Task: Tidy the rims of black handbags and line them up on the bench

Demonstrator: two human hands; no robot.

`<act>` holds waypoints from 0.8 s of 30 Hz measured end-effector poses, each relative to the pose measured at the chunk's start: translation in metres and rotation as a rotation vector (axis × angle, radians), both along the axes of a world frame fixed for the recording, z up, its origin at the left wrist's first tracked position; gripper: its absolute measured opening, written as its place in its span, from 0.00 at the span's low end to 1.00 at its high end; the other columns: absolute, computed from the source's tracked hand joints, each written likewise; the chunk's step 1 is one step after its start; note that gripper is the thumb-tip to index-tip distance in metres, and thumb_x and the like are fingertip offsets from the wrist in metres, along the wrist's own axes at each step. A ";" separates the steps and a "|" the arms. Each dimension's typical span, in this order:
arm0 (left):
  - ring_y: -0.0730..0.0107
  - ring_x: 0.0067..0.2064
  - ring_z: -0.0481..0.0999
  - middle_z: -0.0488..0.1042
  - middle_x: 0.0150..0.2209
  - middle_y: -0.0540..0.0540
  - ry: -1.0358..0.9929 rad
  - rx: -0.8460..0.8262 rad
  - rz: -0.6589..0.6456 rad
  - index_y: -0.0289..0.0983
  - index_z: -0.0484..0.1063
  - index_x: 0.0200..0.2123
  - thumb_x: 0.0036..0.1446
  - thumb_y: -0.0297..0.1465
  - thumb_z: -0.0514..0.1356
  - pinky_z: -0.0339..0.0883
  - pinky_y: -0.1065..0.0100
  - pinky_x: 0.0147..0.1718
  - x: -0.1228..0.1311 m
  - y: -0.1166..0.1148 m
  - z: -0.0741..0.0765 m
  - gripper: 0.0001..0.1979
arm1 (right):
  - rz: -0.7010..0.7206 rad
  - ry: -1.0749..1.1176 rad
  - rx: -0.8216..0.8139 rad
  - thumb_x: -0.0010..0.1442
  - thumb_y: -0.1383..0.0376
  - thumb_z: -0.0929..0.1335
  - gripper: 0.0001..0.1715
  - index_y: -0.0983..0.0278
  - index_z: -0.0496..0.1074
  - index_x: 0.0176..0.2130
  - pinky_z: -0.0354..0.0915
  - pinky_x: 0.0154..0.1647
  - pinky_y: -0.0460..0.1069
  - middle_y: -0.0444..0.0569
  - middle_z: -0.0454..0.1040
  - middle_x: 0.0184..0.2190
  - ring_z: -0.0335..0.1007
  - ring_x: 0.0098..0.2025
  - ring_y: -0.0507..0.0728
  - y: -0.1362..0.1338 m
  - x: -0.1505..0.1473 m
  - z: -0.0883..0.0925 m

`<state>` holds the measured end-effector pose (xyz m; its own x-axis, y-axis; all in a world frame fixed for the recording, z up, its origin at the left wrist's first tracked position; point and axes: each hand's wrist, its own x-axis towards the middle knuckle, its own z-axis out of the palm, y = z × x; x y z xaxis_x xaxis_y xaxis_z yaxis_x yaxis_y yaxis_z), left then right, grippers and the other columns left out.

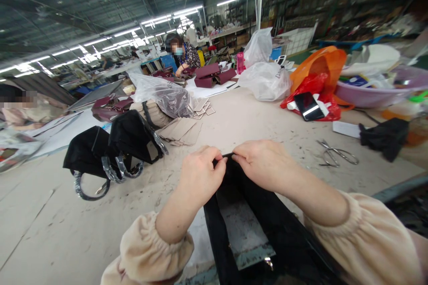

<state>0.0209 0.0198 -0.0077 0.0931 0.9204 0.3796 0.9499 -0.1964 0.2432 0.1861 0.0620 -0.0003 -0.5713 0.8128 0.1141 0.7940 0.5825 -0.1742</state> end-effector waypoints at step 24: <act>0.68 0.36 0.76 0.76 0.34 0.53 -0.307 -0.306 -0.031 0.41 0.63 0.41 0.46 0.30 0.65 0.66 0.67 0.36 -0.014 -0.005 0.007 0.19 | 0.093 0.029 0.028 0.61 0.60 0.63 0.13 0.60 0.75 0.31 0.57 0.30 0.47 0.46 0.77 0.33 0.72 0.34 0.55 0.009 -0.005 0.002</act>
